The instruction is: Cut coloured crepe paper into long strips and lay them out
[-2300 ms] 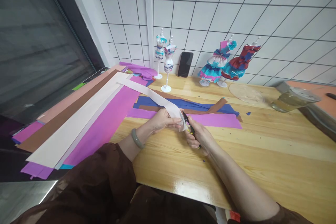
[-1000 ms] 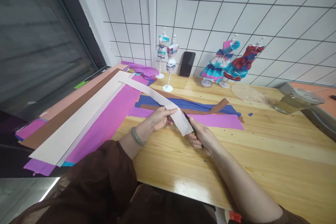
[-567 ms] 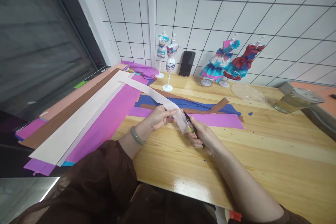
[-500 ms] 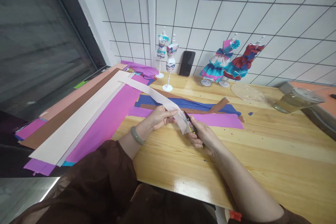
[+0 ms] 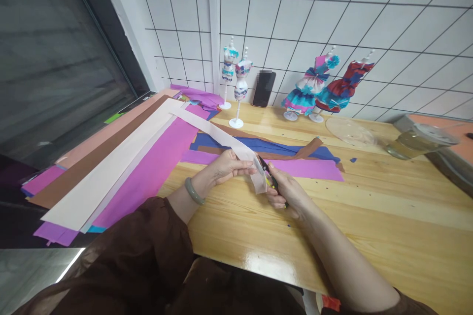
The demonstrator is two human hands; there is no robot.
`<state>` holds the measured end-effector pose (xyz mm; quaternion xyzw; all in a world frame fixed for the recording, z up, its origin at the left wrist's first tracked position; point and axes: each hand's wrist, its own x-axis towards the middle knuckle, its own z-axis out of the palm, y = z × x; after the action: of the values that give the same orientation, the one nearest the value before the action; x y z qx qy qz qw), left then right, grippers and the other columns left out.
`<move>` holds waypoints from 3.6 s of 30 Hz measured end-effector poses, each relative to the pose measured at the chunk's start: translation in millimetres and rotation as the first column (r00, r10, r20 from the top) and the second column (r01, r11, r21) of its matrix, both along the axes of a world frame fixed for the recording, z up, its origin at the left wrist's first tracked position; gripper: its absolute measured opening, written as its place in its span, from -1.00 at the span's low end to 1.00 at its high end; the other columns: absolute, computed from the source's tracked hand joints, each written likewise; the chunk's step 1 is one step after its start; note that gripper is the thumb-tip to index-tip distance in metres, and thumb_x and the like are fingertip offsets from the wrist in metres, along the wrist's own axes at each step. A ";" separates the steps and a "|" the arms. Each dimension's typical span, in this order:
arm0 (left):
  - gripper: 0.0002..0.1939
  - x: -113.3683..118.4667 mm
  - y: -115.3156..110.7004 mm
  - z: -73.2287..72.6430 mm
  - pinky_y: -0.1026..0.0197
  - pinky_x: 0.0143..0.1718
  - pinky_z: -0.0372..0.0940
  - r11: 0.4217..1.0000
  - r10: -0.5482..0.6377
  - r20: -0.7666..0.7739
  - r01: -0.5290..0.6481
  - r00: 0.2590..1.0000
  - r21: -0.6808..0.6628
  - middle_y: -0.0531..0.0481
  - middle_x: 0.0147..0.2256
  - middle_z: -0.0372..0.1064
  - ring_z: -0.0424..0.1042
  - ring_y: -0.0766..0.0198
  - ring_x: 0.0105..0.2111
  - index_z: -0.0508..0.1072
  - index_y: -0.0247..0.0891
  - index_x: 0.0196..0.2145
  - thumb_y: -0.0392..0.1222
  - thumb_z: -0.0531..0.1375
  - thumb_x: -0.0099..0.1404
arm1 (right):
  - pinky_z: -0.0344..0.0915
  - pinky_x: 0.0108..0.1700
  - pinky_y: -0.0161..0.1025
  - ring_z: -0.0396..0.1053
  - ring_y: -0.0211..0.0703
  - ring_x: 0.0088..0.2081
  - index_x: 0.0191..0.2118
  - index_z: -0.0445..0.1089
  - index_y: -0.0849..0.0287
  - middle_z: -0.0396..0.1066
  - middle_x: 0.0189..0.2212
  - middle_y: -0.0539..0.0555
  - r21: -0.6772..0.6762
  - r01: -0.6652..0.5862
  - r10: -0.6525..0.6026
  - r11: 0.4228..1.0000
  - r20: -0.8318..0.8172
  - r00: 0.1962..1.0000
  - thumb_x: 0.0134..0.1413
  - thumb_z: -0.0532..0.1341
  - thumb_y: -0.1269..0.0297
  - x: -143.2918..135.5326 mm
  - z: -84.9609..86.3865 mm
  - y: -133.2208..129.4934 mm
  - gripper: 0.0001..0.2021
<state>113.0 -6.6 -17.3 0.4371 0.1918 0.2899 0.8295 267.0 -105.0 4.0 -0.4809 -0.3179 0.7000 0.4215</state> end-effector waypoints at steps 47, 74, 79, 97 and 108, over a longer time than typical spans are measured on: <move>-0.31 0.6 -6.3 5.3 0.13 -0.17 0.36 0.999 -0.026 -0.047 0.028 0.999 0.045 -0.04 -0.20 0.42 0.45 0.27 -0.26 0.20 -0.14 0.13 -0.39 0.28 0.05 | -0.27 -0.74 -0.49 -0.22 -0.48 -0.77 -0.37 0.22 0.12 -0.03 -0.76 -0.20 0.016 0.052 -0.052 0.999 0.040 0.998 0.04 0.06 -0.15 2.3 -5.0 -1.7 -0.62; -0.26 1.5 -7.8 3.4 0.09 -0.16 0.35 0.998 -0.038 -0.012 0.038 0.999 0.059 -0.06 -0.25 0.43 0.44 0.26 -0.29 0.17 -0.17 0.16 -0.37 0.30 0.03 | -0.25 -0.74 -0.50 -0.23 -0.47 -0.76 -0.12 0.25 0.10 -0.08 -0.75 -0.21 0.063 0.050 -0.054 0.997 0.065 0.996 0.06 0.06 -0.12 2.1 -4.6 -3.1 -0.58; -0.29 0.8 -7.1 4.1 0.10 -0.18 0.37 0.997 -0.044 -0.010 0.045 0.999 0.061 -0.05 -0.24 0.42 0.44 0.27 -0.28 0.21 -0.17 0.13 -0.38 0.30 0.02 | -0.24 -0.75 -0.51 -0.24 -0.47 -0.77 -0.05 0.23 0.09 -0.09 -0.75 -0.23 0.055 0.054 -0.059 0.997 0.098 0.993 0.04 0.06 -0.13 1.5 -4.5 -3.3 -0.53; -0.70 0.7 7.3 -0.7 0.37 -0.48 0.40 0.988 0.151 -0.075 -0.149 0.986 0.029 -0.06 -0.32 0.44 0.44 0.35 -0.40 0.42 -0.34 -0.17 -0.25 0.26 0.11 | -0.27 -0.74 -0.50 -0.27 -0.47 -0.74 -0.21 0.28 0.12 -0.11 -0.74 -0.20 0.056 0.060 -0.066 0.997 0.120 0.991 0.03 0.07 -0.15 -1.1 -5.2 -1.5 -0.58; -0.53 3.5 0.2 2.8 0.25 -0.32 0.42 0.990 0.118 -0.017 -0.116 0.993 0.076 -0.01 -0.29 0.43 0.43 0.35 -0.34 0.36 -0.19 0.00 -0.31 0.26 0.10 | -0.25 -0.77 -0.51 -0.23 -0.51 -0.80 -0.44 0.19 0.16 -0.06 -0.78 -0.21 0.035 0.049 -0.051 0.998 0.052 0.997 0.03 0.06 -0.15 -0.6 -4.6 -0.1 -0.58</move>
<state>116.5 -6.5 -14.5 0.4588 0.2150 0.3403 0.7922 266.4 -105.1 -0.6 -0.4999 -0.3287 0.6708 0.4382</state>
